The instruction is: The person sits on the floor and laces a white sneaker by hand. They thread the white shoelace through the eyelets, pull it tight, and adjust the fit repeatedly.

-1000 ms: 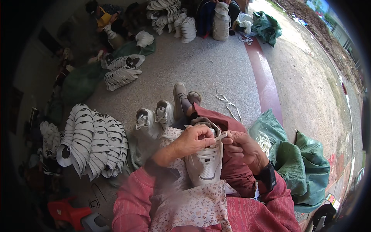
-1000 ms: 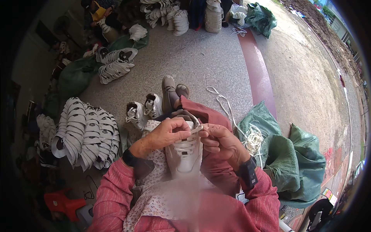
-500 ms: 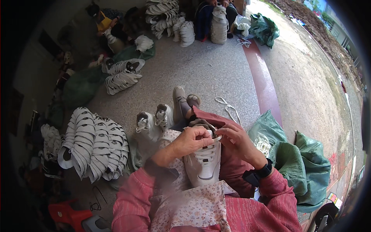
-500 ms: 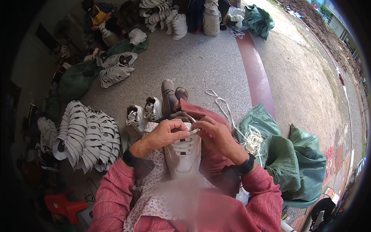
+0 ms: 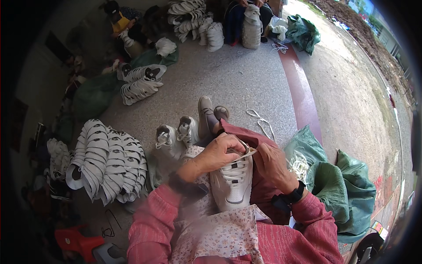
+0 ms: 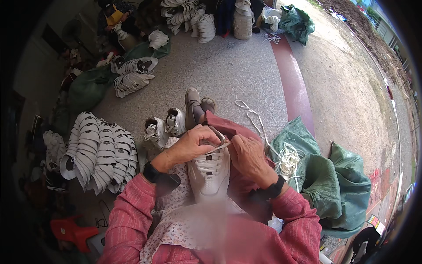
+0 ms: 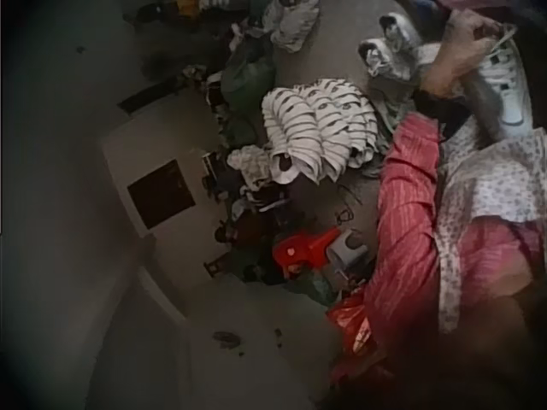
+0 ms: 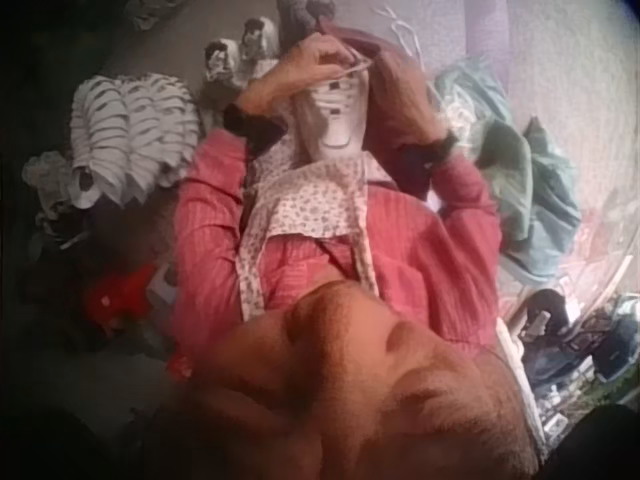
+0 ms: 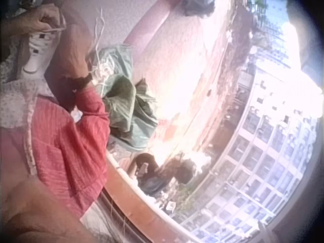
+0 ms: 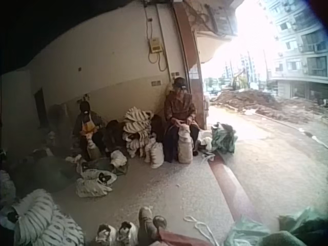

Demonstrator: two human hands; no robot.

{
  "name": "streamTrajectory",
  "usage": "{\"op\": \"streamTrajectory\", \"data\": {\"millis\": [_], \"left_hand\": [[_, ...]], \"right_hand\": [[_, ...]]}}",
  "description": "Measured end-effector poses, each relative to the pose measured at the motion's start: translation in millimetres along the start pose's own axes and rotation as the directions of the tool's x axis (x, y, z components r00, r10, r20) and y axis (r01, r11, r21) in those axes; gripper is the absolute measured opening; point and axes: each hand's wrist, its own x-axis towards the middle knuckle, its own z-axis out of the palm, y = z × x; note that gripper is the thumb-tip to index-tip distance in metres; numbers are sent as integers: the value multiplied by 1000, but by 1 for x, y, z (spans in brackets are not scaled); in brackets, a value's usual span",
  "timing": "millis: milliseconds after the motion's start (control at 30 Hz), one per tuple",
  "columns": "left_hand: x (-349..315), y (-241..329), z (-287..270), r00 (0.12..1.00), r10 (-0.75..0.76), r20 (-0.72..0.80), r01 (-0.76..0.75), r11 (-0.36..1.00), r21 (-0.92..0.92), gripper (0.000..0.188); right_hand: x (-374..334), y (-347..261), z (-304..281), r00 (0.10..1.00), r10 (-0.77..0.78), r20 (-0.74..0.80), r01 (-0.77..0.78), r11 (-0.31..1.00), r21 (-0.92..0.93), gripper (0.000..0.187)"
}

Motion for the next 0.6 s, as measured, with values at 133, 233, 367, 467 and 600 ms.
{"op": "streamTrajectory", "data": {"millis": [133,233,367,467,600], "left_hand": [[3,-8,8,999,52,-18,-50,996,77,14],[5,-7,9,998,57,-18,-54,991,124,10],[4,-5,12,994,107,-33,-96,965,245,7],[3,-1,15,987,149,-61,-118,929,352,10],[2,-5,12,992,86,-96,-60,967,247,12]], "right_hand": [[-7,-6,7,998,49,-39,-45,995,90,18],[-10,-8,16,993,73,-93,-61,990,126,17],[-15,-6,29,982,131,-139,-103,976,194,15],[-13,-7,30,975,151,-164,-115,970,214,13],[-11,-11,31,982,89,-166,-68,989,131,8]]}}
